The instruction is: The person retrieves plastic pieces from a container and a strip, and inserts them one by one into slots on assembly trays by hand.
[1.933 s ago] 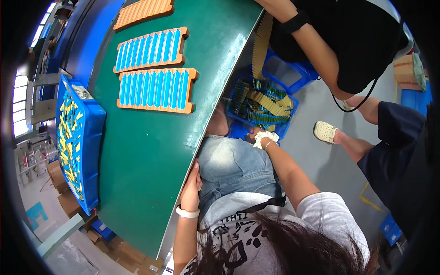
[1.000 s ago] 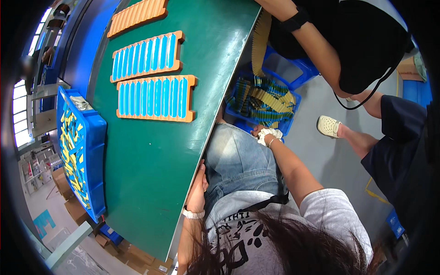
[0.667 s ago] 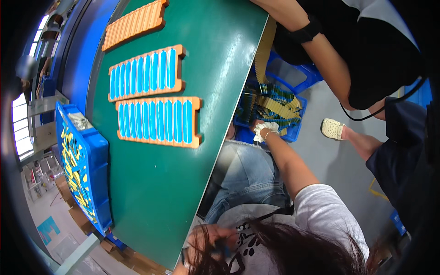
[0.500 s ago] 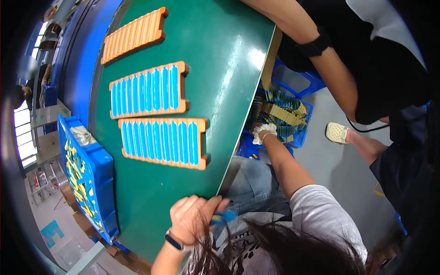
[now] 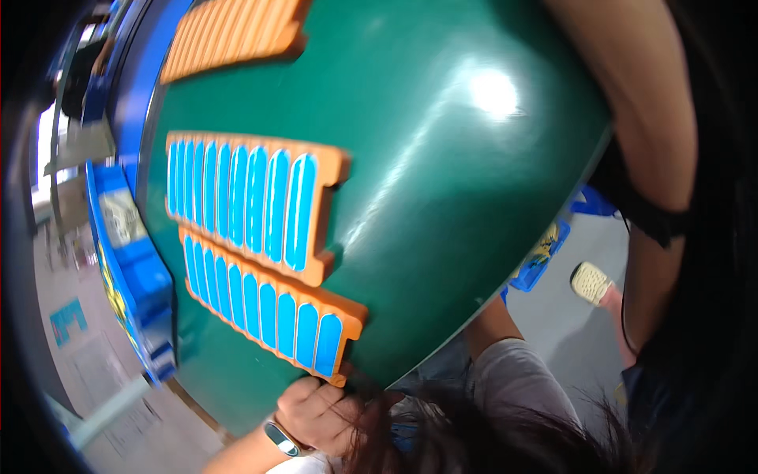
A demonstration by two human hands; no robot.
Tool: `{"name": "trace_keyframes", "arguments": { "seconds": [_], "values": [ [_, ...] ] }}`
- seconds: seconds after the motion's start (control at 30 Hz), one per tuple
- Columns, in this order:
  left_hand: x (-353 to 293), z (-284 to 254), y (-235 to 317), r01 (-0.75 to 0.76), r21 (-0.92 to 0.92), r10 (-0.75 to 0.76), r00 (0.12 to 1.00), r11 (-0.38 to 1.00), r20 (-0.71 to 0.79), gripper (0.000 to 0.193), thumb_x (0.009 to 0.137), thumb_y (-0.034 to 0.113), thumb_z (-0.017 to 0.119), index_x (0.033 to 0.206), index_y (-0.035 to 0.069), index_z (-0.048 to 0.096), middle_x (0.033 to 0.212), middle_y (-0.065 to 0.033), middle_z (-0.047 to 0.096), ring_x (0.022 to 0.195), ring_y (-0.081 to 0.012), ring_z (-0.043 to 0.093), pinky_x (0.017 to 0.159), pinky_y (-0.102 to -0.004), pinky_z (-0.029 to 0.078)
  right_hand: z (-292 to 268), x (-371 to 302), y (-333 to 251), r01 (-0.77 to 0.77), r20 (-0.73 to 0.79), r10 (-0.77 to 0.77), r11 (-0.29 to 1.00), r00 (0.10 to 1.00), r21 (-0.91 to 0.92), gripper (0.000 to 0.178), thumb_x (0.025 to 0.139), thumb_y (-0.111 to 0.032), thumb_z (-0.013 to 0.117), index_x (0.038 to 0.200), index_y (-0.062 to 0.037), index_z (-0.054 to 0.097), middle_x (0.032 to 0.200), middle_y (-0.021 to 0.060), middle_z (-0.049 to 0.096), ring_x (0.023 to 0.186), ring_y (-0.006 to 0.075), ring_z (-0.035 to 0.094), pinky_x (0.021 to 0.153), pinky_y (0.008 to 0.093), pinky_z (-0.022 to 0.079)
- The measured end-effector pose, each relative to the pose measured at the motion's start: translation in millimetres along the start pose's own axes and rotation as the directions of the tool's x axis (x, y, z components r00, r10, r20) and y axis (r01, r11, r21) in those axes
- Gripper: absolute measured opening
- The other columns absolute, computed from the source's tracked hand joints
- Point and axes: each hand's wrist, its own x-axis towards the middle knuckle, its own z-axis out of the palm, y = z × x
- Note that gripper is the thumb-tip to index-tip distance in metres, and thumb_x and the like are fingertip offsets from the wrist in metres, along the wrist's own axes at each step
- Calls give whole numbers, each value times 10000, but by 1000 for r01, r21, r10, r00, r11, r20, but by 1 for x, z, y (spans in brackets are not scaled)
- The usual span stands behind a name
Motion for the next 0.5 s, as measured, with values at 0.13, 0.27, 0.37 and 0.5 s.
{"name": "trace_keyframes", "arguments": {
  "seconds": [0.13, 0.27, 0.37, 0.5],
  "values": [
    [4, -9, -8, 29, -80, -25, 998, 996, 49, 97, 831, 199, 575, 749, 149, 583, 762, 6, 607, 626, -181, 554, 506, -233, 359, 12, 17, -38, 229, 123, -213, 964, 969, -134, 343, 866, -380, 443, 1111, -185, 583, 1138, 39, 604, 1046, 198, 570, 876, 332, 445],
    [12, 6, -1, -46, -127, 18, 976, 991, -215, 129, 834, 167, 552, 707, 162, 529, 692, 47, 524, 602, -119, 493, 436, -256, 283, 41, 32, -143, 559, 250, -510, 807, 823, -191, 349, 866, -384, 449, 1119, -183, 579, 1138, 46, 604, 1046, 205, 572, 873, 335, 446],
    [14, 13, 7, -4, -64, -15, 955, 998, -296, 149, 781, 155, 575, 663, 138, 487, 646, 45, 459, 562, -118, 455, 429, -259, 268, 66, 13, -231, 740, 309, -678, 651, 667, -167, 354, 866, -387, 453, 1126, -181, 575, 1138, 51, 604, 1046, 210, 573, 871, 337, 447],
    [16, 12, 22, 40, -86, -66, 944, 996, -325, 239, 783, 95, 559, 580, 135, 438, 582, 40, 381, 538, -118, 455, 430, -259, 277, 81, -18, -301, 844, 314, -788, 526, 530, -106, 360, 866, -391, 458, 1135, -178, 571, 1139, 58, 605, 1045, 217, 575, 869, 340, 448]
  ]
}}
